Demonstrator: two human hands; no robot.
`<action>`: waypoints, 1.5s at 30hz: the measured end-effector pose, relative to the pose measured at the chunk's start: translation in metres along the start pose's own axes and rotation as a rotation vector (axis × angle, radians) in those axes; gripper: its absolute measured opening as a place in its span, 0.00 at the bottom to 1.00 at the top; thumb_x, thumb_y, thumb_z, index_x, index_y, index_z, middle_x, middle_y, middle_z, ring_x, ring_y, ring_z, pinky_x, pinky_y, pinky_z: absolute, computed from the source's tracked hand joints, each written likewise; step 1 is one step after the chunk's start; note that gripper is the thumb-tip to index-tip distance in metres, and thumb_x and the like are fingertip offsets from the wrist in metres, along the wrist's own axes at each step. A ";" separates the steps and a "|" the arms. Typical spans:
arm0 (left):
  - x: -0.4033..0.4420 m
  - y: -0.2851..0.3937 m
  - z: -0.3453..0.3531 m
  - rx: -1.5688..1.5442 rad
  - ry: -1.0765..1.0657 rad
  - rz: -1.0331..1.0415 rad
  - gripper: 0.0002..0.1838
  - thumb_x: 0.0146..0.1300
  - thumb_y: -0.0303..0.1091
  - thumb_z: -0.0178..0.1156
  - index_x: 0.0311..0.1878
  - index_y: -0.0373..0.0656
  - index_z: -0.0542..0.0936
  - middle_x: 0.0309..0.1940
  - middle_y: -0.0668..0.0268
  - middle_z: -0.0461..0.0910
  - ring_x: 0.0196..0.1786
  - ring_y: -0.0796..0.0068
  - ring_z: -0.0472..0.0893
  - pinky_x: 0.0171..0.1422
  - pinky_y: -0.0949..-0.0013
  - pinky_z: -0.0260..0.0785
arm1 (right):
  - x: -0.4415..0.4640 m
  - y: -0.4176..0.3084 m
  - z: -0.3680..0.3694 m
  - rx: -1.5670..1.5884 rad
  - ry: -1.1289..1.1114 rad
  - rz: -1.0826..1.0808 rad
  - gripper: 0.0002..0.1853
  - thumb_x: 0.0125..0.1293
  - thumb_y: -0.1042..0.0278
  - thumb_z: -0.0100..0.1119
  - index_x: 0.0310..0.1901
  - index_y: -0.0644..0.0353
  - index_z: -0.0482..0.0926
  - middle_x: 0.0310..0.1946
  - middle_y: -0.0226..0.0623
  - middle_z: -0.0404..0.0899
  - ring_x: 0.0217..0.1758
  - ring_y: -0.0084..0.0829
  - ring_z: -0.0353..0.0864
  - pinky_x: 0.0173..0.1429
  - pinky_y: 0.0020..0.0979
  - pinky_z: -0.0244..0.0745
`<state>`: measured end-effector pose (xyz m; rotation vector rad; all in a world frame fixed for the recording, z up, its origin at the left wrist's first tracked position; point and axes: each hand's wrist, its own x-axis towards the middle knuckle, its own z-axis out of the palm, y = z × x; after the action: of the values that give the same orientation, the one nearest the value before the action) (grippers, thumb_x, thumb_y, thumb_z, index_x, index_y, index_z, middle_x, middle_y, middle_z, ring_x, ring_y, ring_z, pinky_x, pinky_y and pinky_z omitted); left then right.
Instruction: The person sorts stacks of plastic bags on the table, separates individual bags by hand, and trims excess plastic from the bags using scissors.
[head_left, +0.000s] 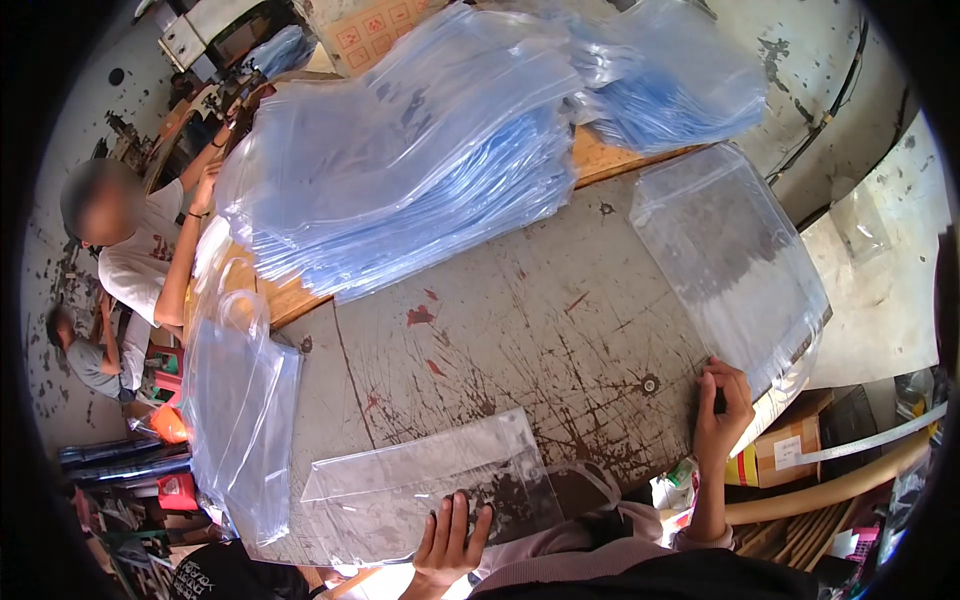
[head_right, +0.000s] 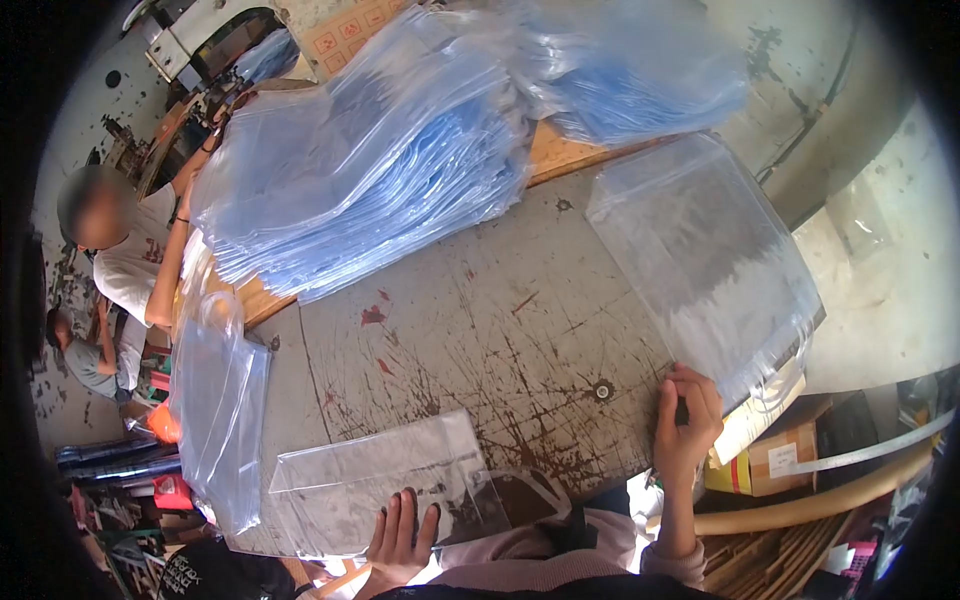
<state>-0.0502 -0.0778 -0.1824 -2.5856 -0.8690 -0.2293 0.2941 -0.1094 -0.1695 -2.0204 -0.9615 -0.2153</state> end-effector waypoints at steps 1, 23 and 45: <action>0.000 0.000 0.000 0.006 -0.004 0.007 0.16 0.66 0.38 0.51 0.56 0.60 0.76 0.48 0.61 0.81 0.50 0.67 0.81 0.54 0.68 0.70 | -0.001 0.001 0.001 0.018 0.007 0.003 0.02 0.57 0.78 0.58 0.29 0.66 0.77 0.34 0.40 0.80 0.42 0.37 0.80 0.48 0.31 0.68; -0.005 0.001 0.009 -0.027 0.080 0.032 0.16 0.61 0.36 0.55 0.53 0.53 0.77 0.46 0.51 0.80 0.47 0.57 0.82 0.44 0.63 0.75 | 0.001 -0.001 0.001 0.064 0.023 0.024 0.02 0.56 0.80 0.57 0.27 0.67 0.76 0.33 0.41 0.79 0.42 0.38 0.80 0.48 0.32 0.70; 0.003 0.004 -0.011 -0.262 -0.002 -0.082 0.18 0.67 0.37 0.49 0.58 0.46 0.74 0.56 0.49 0.73 0.59 0.55 0.74 0.62 0.58 0.64 | -0.001 -0.003 0.001 0.087 0.054 0.036 0.06 0.60 0.79 0.55 0.25 0.66 0.74 0.31 0.42 0.79 0.43 0.39 0.80 0.48 0.33 0.71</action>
<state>-0.0458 -0.0836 -0.1728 -2.7915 -1.0070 -0.3881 0.2911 -0.1081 -0.1693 -1.9407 -0.8856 -0.2035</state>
